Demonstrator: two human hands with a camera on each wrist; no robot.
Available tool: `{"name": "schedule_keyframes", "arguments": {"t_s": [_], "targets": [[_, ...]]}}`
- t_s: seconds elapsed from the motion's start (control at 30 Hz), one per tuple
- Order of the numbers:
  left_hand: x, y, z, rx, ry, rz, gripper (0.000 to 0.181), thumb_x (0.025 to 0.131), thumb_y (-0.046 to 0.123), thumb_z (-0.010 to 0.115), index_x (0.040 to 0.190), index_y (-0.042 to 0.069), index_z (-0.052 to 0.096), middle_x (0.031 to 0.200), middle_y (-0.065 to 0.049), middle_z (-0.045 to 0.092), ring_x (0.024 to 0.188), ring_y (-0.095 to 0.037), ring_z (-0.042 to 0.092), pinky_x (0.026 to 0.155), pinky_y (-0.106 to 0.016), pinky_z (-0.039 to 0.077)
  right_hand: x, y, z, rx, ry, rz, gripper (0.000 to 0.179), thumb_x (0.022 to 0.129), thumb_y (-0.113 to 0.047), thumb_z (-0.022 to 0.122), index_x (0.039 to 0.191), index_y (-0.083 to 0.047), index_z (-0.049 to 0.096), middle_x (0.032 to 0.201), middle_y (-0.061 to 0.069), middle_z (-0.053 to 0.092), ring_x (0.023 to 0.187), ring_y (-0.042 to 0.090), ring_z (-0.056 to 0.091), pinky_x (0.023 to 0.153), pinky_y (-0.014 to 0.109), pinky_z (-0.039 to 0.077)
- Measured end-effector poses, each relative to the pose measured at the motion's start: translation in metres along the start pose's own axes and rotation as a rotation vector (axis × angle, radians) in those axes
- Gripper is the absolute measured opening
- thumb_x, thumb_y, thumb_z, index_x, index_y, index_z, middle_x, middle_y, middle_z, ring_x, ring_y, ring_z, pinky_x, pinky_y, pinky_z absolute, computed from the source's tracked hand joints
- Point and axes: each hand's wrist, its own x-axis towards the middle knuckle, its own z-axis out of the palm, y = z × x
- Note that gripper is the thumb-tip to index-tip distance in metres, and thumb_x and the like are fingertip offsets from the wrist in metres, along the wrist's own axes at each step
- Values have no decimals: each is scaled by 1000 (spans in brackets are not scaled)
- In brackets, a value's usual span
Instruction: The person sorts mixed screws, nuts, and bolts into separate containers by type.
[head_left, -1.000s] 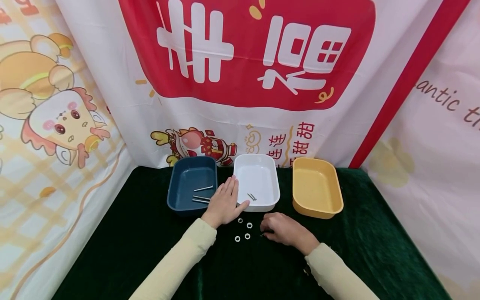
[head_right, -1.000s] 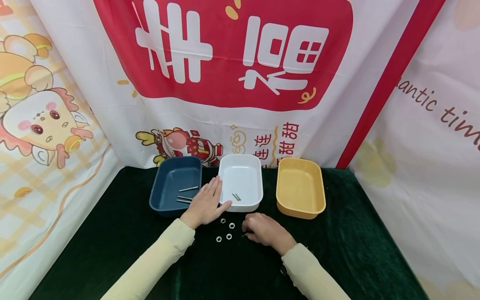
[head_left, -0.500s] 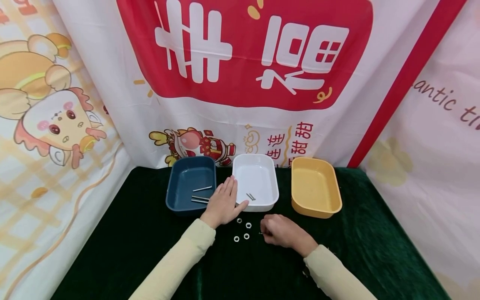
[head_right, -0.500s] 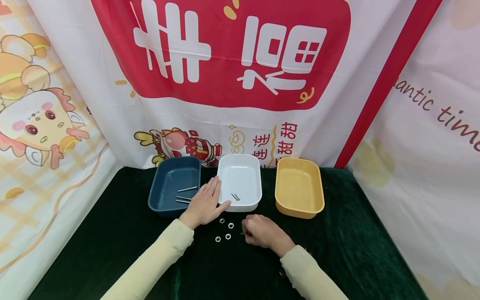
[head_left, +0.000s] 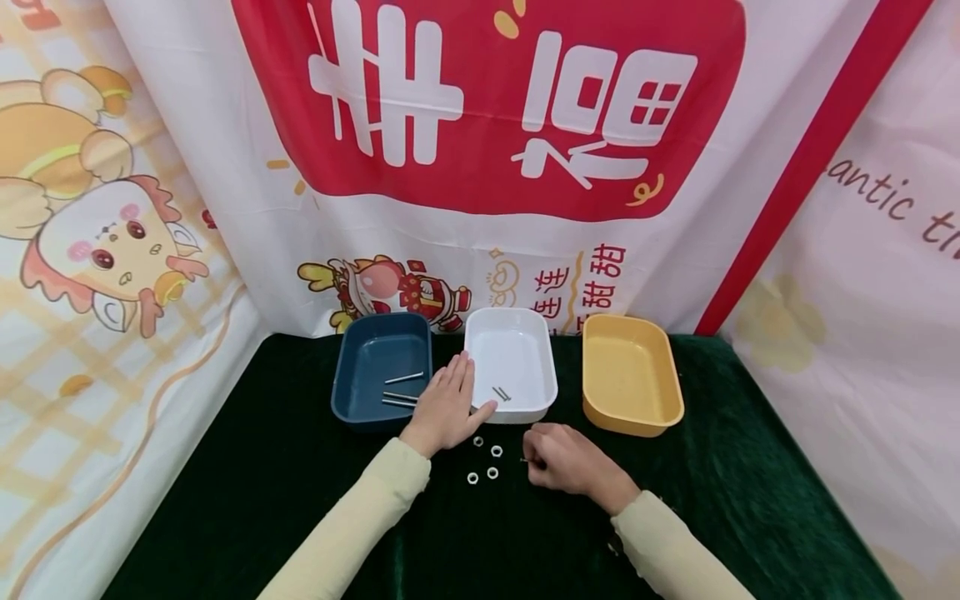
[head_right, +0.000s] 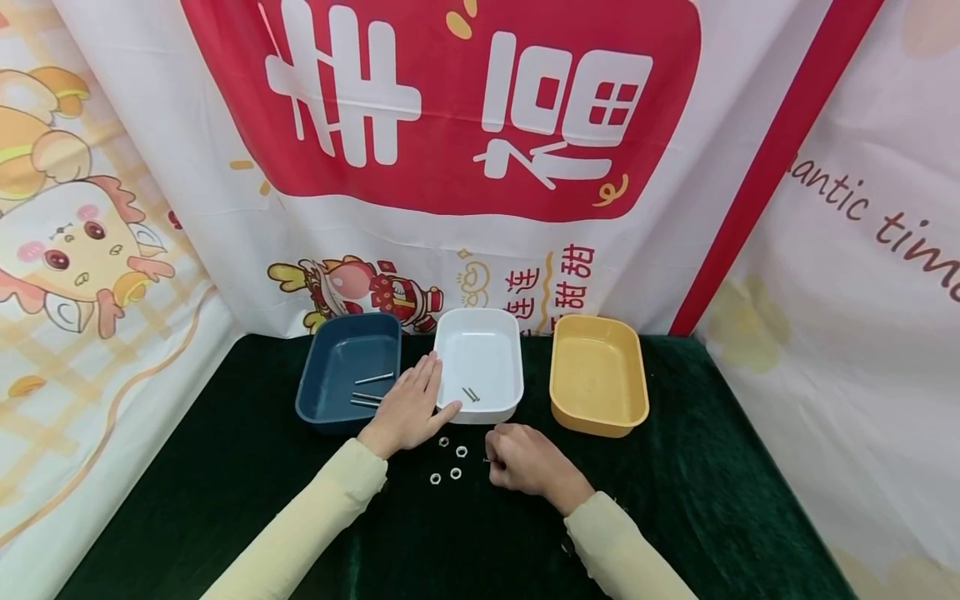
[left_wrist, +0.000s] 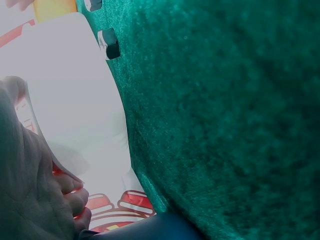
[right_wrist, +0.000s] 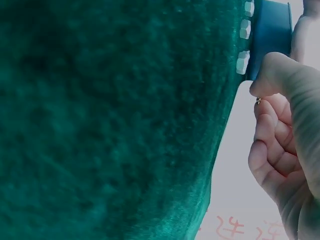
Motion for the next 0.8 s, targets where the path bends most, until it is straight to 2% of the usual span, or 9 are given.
{"name": "schedule_keyframes", "arguments": {"t_s": [0.23,0.43,0.8], "targets": [[0,-1,2,0,-4,-6,96,106,71,31,168,-1,16,179,-16,10,167,-31,12,135,-48,18,1,-6,-9,-10,103,-27,17,86,-14,78,84,-23,64,79,-15,56,70,-3,51,65,18,48],[-1,-1,2,8,2,1,95,107,71,30,168,-1,17,178,-16,12,167,-31,13,135,-48,18,3,-7,-18,27,146,-25,16,87,-12,77,85,-22,65,79,-12,60,70,-2,52,65,18,49],[-2,0,2,-21,28,16,91,108,64,38,166,-4,22,177,-19,15,166,-34,16,134,-51,21,13,-9,-37,-13,229,-42,15,86,-10,78,84,-19,66,79,-10,59,69,-1,52,63,17,49]]}}
